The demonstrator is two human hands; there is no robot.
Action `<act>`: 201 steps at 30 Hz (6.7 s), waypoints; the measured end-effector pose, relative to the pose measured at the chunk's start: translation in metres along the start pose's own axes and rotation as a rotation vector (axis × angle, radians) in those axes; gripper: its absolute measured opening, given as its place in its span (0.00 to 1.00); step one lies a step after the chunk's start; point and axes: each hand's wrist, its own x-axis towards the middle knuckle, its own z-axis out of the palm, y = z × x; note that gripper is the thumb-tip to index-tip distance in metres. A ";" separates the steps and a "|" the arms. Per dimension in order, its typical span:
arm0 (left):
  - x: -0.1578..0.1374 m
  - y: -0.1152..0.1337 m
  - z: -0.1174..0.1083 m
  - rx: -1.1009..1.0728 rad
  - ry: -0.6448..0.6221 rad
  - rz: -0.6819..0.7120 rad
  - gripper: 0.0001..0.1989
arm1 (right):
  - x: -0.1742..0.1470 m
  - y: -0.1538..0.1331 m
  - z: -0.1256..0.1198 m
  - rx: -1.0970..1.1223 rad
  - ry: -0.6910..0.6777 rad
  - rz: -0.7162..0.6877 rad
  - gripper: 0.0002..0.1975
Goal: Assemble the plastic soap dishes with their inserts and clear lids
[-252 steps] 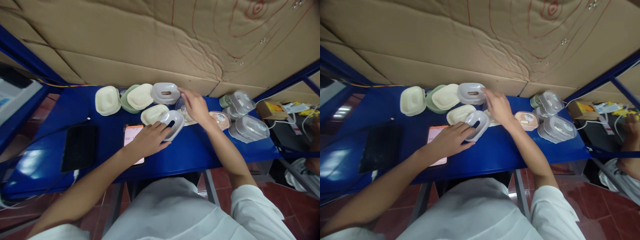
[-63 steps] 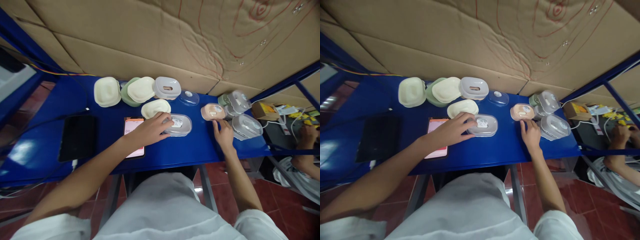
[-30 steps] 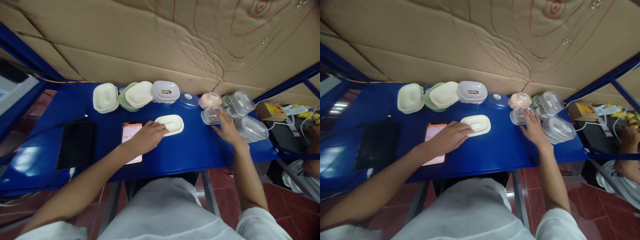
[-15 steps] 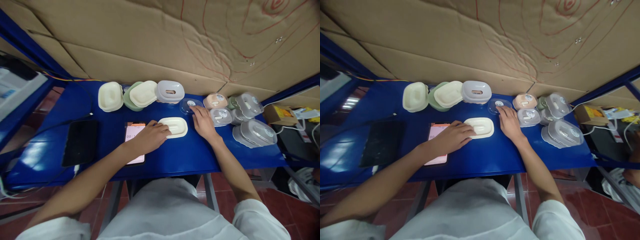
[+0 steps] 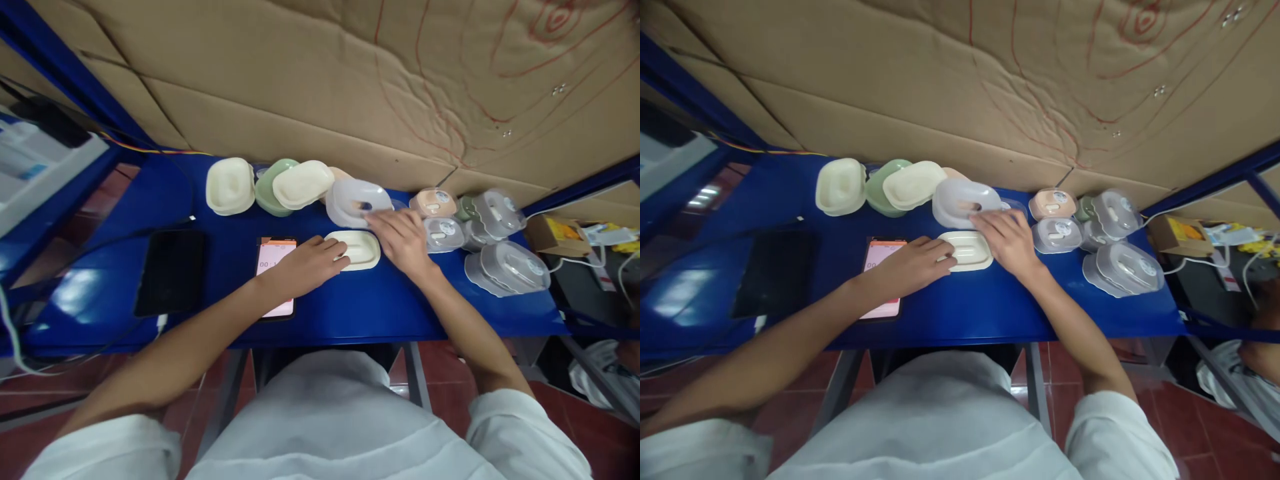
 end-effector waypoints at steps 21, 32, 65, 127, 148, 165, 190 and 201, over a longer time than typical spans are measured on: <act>-0.005 -0.013 0.005 -0.315 0.041 -0.090 0.04 | -0.024 0.043 0.018 -0.042 -0.238 0.284 0.30; -0.006 -0.011 0.006 -0.547 0.163 -0.311 0.32 | -0.034 0.021 -0.001 0.258 -0.040 0.247 0.24; -0.003 -0.008 0.010 -0.794 0.140 -0.279 0.45 | -0.054 -0.031 -0.009 -0.014 -0.164 -0.096 0.40; -0.002 -0.019 -0.003 -0.047 -0.031 -0.073 0.09 | -0.035 -0.026 -0.004 0.366 -0.258 -0.140 0.11; -0.006 -0.018 -0.004 -0.201 -0.078 -0.174 0.03 | -0.013 0.059 0.047 0.181 -0.082 0.175 0.25; -0.005 -0.021 0.013 -0.410 0.148 -0.451 0.33 | -0.029 -0.035 0.020 0.193 -0.031 0.033 0.33; -0.007 -0.026 0.014 -0.611 0.069 -0.389 0.30 | -0.053 -0.034 0.004 0.055 -0.127 -0.002 0.34; -0.017 -0.054 -0.009 -0.052 0.112 -0.926 0.26 | -0.124 0.047 -0.071 -0.134 0.177 0.215 0.29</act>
